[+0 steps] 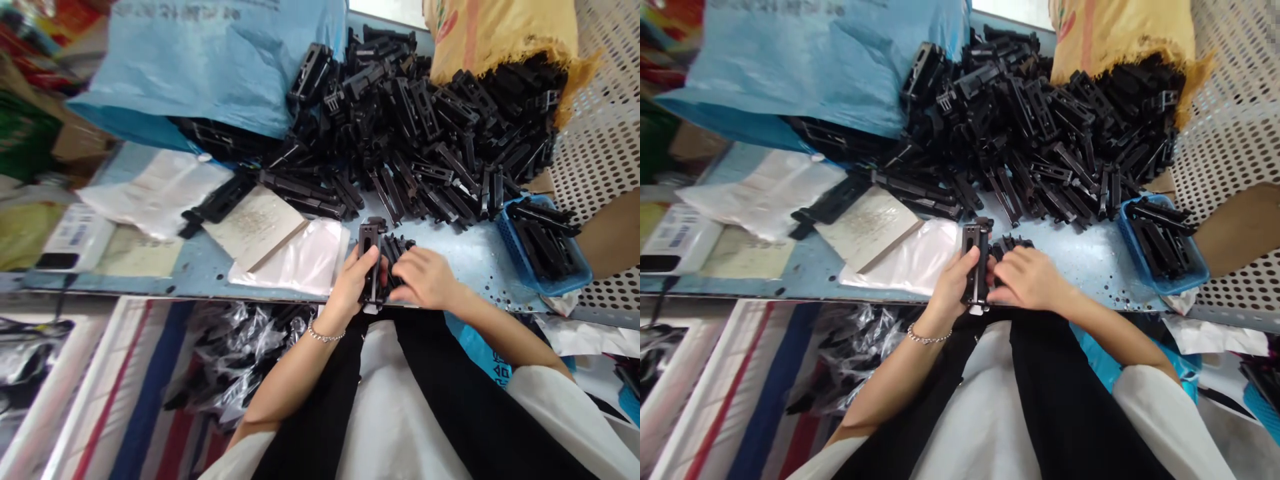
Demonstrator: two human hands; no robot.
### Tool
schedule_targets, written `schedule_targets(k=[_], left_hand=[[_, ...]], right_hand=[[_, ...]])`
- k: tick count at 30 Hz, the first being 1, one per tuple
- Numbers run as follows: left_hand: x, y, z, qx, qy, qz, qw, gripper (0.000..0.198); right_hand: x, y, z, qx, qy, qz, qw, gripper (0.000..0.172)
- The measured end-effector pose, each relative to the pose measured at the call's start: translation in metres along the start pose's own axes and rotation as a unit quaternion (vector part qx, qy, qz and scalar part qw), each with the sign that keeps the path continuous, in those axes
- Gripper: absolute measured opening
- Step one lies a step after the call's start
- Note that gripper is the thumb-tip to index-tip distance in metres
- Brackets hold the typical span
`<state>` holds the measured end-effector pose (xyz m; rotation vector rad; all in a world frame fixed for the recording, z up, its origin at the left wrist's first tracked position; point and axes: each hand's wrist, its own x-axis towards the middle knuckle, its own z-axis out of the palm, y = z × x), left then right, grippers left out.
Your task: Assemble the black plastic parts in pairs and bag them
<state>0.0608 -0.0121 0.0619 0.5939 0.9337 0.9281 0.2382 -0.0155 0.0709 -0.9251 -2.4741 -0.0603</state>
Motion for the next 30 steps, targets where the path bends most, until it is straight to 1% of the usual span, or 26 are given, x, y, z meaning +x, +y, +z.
schedule_targets(k=[2, 4, 6, 7, 9, 11, 12, 13, 15, 17, 19, 20, 21, 22, 24, 26, 28, 30], left_hand=[[0.000, 0.001, -0.002, -0.001, 0.006, 0.016, 1.000, 0.044], [-0.001, -0.002, -0.005, 0.011, 0.020, 0.048, 0.999, 0.043], [-0.001, -0.008, -0.014, 0.042, 0.057, 0.095, 0.993, 0.050], [0.000, -0.011, -0.021, 0.063, 0.088, 0.122, 0.987, 0.056], [0.005, -0.020, -0.041, 0.125, 0.156, 0.170, 0.965, 0.063], [0.015, -0.030, -0.061, 0.209, 0.206, 0.193, 0.936, 0.056], [0.020, -0.037, -0.069, 0.251, 0.215, 0.194, 0.924, 0.051], [0.027, -0.044, -0.073, 0.285, 0.215, 0.189, 0.915, 0.047], [0.039, -0.062, -0.073, 0.313, 0.197, 0.173, 0.913, 0.046], [0.050, -0.080, -0.061, 0.315, 0.171, 0.167, 0.918, 0.051], [0.058, -0.096, -0.045, 0.332, 0.139, 0.186, 0.914, 0.054], [0.060, -0.101, -0.038, 0.347, 0.123, 0.202, 0.908, 0.055], [0.060, -0.106, -0.032, 0.362, 0.107, 0.218, 0.900, 0.056], [0.060, -0.109, -0.029, 0.374, 0.094, 0.230, 0.893, 0.056], [0.059, -0.112, -0.027, 0.387, 0.077, 0.239, 0.887, 0.057], [0.057, -0.110, -0.029, 0.385, 0.071, 0.240, 0.888, 0.057], [0.060, -0.103, -0.033, 0.368, 0.071, 0.240, 0.895, 0.057], [0.068, -0.089, -0.035, 0.320, 0.073, 0.226, 0.917, 0.057]], right_hand=[[-0.005, -0.023, 0.013, -0.013, 0.002, -0.031, 0.999, 0.041], [-0.009, -0.039, 0.026, -0.019, 0.004, -0.021, 1.000, 0.036], [-0.009, -0.043, 0.037, 0.014, -0.022, 0.003, 1.000, 0.036], [-0.009, -0.040, 0.041, 0.039, -0.047, 0.020, 0.998, 0.035], [-0.010, -0.026, 0.044, 0.077, -0.088, 0.085, 0.989, 0.031], [-0.018, -0.006, 0.044, 0.076, -0.096, 0.182, 0.976, 0.027], [-0.026, 0.004, 0.044, 0.066, -0.092, 0.229, 0.967, 0.029], [-0.035, 0.014, 0.044, 0.056, -0.089, 0.270, 0.957, 0.034], [-0.060, 0.028, 0.042, 0.042, -0.084, 0.329, 0.940, 0.047], [-0.085, 0.035, 0.038, 0.024, -0.068, 0.360, 0.930, 0.052], [-0.099, 0.038, 0.030, -0.023, -0.042, 0.363, 0.930, 0.045], [-0.100, 0.039, 0.027, -0.053, -0.029, 0.356, 0.932, 0.040], [-0.094, 0.041, 0.025, -0.079, -0.018, 0.346, 0.935, 0.035], [-0.083, 0.043, 0.025, -0.096, -0.012, 0.338, 0.936, 0.032], [-0.046, 0.051, 0.034, -0.100, -0.024, 0.337, 0.936, 0.034], [0.002, 0.065, 0.050, -0.081, -0.073, 0.366, 0.924, 0.041], [0.048, 0.079, 0.068, -0.094, -0.125, 0.401, 0.902, 0.053], [0.079, 0.088, 0.079, -0.104, -0.160, 0.426, 0.884, 0.056]])
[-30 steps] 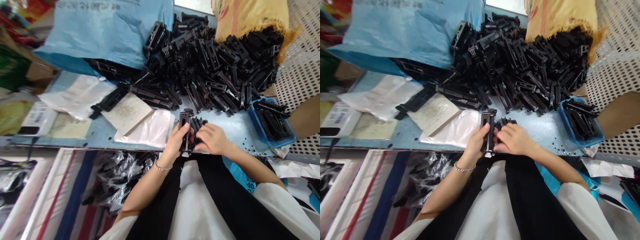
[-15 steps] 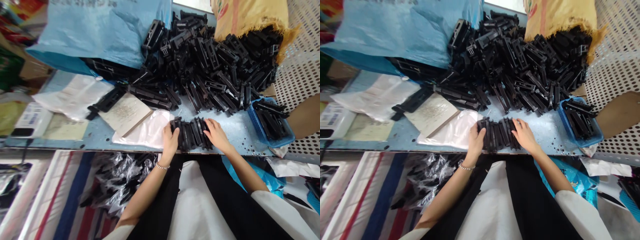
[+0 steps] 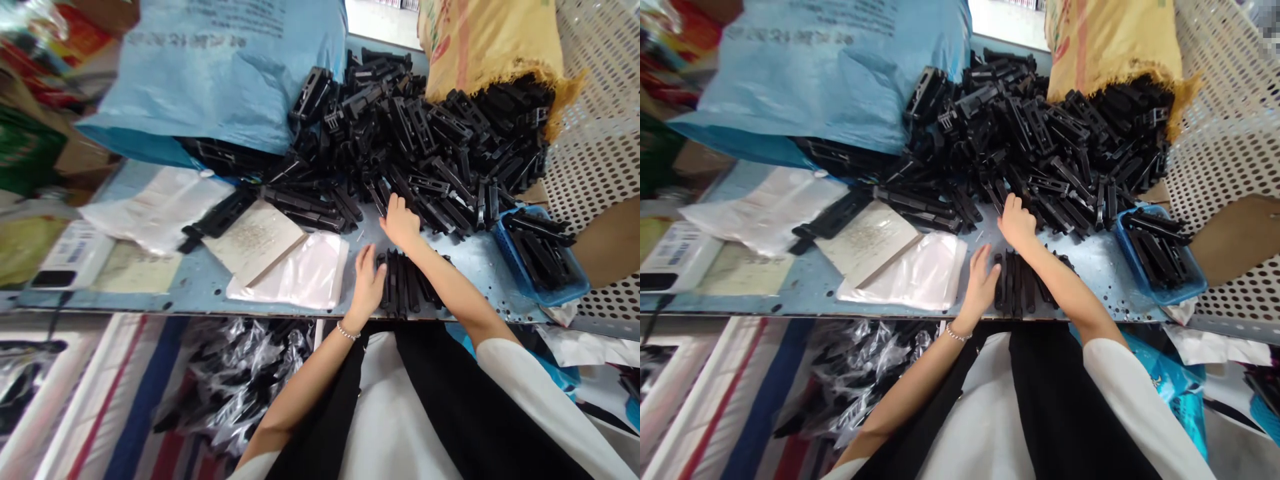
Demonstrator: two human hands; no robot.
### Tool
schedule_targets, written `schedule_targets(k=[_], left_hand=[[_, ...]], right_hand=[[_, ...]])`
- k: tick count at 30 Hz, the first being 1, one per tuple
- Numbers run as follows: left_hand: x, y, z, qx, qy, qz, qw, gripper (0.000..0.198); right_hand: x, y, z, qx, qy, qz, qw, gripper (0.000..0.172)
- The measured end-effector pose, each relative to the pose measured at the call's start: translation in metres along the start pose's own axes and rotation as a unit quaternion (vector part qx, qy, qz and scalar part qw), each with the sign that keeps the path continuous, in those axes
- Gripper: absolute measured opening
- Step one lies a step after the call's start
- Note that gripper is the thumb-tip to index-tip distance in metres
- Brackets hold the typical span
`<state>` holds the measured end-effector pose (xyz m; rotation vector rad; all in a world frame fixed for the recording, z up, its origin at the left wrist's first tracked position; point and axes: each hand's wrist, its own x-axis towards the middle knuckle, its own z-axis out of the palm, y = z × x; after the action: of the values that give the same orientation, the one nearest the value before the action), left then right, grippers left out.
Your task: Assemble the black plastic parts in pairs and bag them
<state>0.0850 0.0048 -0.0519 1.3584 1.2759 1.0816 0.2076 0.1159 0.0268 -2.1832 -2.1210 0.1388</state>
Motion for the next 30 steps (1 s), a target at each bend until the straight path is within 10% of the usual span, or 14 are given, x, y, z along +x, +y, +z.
schedule_targets(k=[3, 7, 16, 22, 30], left_hand=[[0.031, 0.017, -0.008, -0.140, 0.016, -0.065, 0.988, 0.068], [0.054, 0.052, -0.023, -0.244, 0.032, -0.087, 0.965, 0.073], [-0.015, 0.105, -0.051, -0.292, -0.171, -0.170, 0.926, 0.049], [-0.013, 0.103, -0.047, -0.276, -0.062, -0.190, 0.940, 0.045], [-0.015, 0.088, -0.059, -0.276, -0.027, -0.202, 0.939, 0.054]], right_hand=[[-0.008, -0.014, -0.010, -0.002, 0.009, -0.016, 1.000, 0.048], [-0.075, -0.010, -0.032, 0.080, 0.027, -0.206, 0.975, 0.036], [-0.076, 0.035, -0.046, 0.142, 0.140, -0.294, 0.935, 0.040], [-0.086, 0.018, -0.048, 0.216, 0.048, -0.236, 0.946, 0.054], [-0.148, -0.004, -0.016, 0.110, 0.070, -0.455, 0.881, 0.035]])
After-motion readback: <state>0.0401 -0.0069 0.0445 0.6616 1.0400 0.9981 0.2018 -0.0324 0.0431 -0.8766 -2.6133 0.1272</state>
